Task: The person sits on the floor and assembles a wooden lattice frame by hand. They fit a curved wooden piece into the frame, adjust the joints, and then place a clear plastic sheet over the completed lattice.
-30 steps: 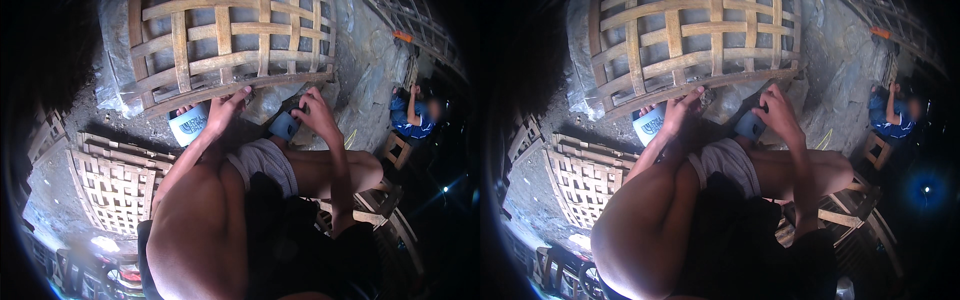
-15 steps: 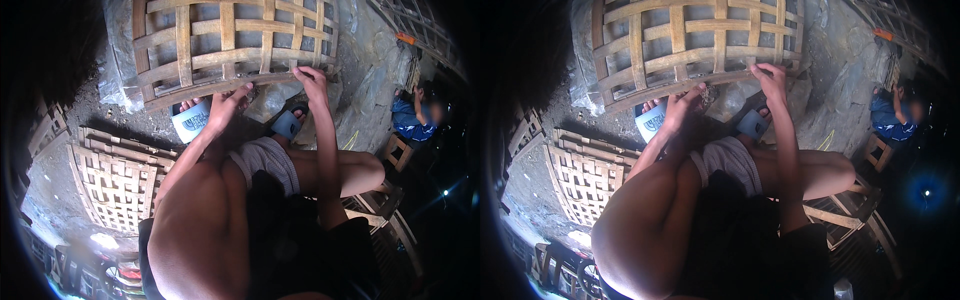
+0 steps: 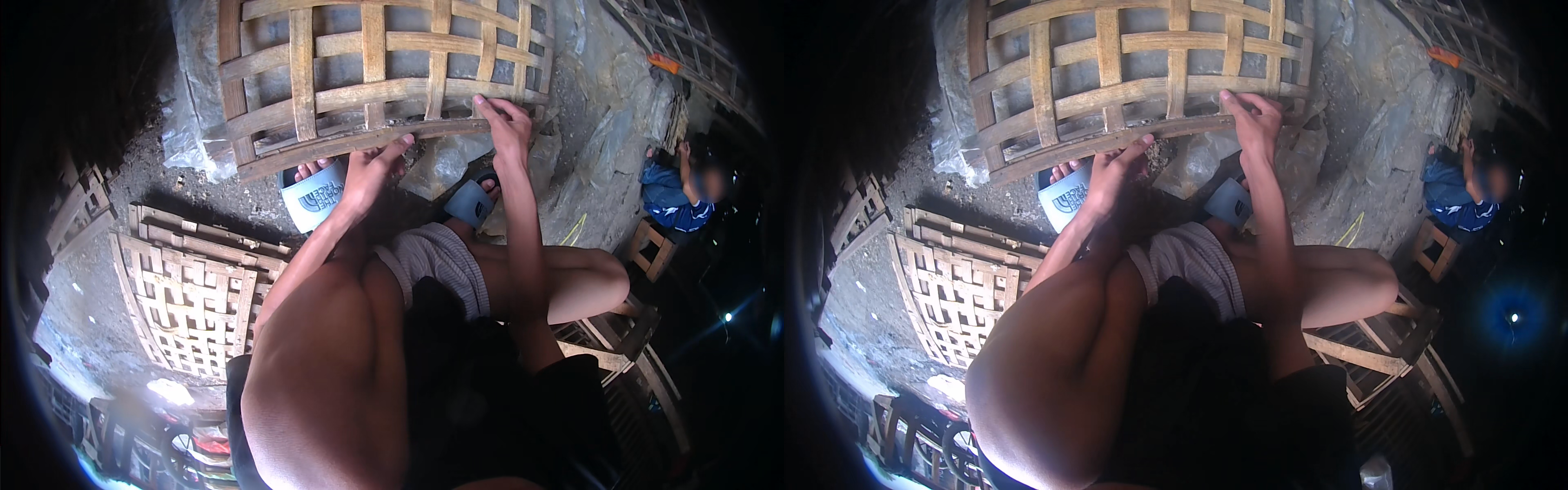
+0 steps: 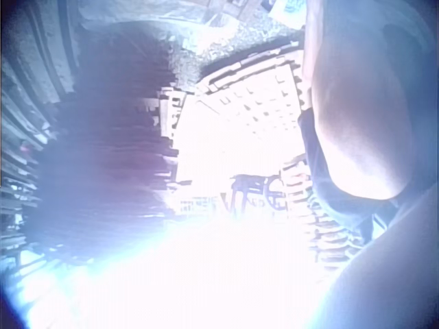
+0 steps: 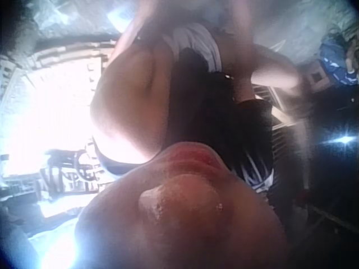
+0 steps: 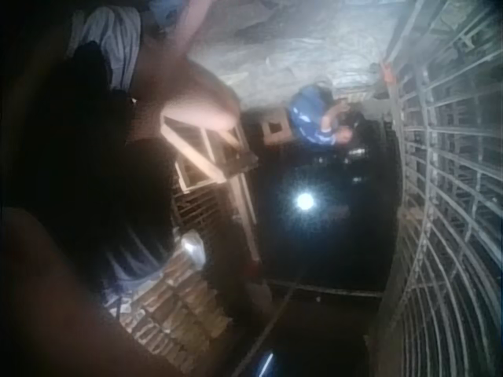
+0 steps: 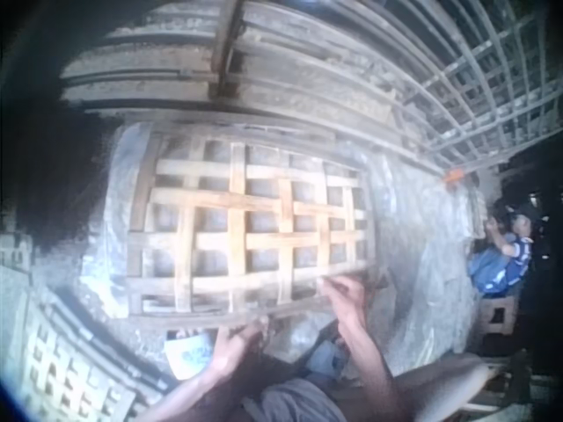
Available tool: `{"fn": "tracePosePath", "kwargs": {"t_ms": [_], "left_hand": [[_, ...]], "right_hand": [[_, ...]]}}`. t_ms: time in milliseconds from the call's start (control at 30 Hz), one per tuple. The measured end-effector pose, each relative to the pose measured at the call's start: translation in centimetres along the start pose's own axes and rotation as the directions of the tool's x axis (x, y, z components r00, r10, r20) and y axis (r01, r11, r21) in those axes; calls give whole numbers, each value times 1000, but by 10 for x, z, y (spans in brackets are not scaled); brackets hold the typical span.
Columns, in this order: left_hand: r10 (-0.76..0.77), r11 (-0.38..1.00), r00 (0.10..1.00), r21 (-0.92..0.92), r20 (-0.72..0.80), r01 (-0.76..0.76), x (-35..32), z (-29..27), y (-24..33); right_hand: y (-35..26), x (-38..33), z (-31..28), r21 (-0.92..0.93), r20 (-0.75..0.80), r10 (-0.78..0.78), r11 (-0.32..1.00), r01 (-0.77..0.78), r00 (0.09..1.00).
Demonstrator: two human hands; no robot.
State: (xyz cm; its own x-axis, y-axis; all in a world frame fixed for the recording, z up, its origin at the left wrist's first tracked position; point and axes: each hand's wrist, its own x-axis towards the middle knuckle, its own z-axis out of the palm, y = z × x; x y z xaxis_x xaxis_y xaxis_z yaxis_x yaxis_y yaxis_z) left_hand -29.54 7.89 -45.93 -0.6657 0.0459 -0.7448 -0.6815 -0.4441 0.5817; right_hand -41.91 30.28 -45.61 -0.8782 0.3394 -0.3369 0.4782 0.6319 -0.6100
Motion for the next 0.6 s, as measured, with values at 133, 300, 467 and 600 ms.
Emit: {"fn": "tracePosePath", "kwargs": {"t_ms": [133,300,467,600], "left_hand": [[8,1000,1000,-3,3,-8,0,1,0],[-6,1000,1000,-9,14,6,3,1,-6],[-36,999,999,9,15,36,-2,-2,0],[12,1000,1000,-4,6,-12,1,1,-3]], "right_hand": [[16,-1,9,132,-124,-88,986,104,988],[27,11,-8,245,-116,-11,969,39,993],[15,-2,-2,43,-47,-137,989,139,989],[14,-5,10,76,-88,-156,984,163,984]]}}
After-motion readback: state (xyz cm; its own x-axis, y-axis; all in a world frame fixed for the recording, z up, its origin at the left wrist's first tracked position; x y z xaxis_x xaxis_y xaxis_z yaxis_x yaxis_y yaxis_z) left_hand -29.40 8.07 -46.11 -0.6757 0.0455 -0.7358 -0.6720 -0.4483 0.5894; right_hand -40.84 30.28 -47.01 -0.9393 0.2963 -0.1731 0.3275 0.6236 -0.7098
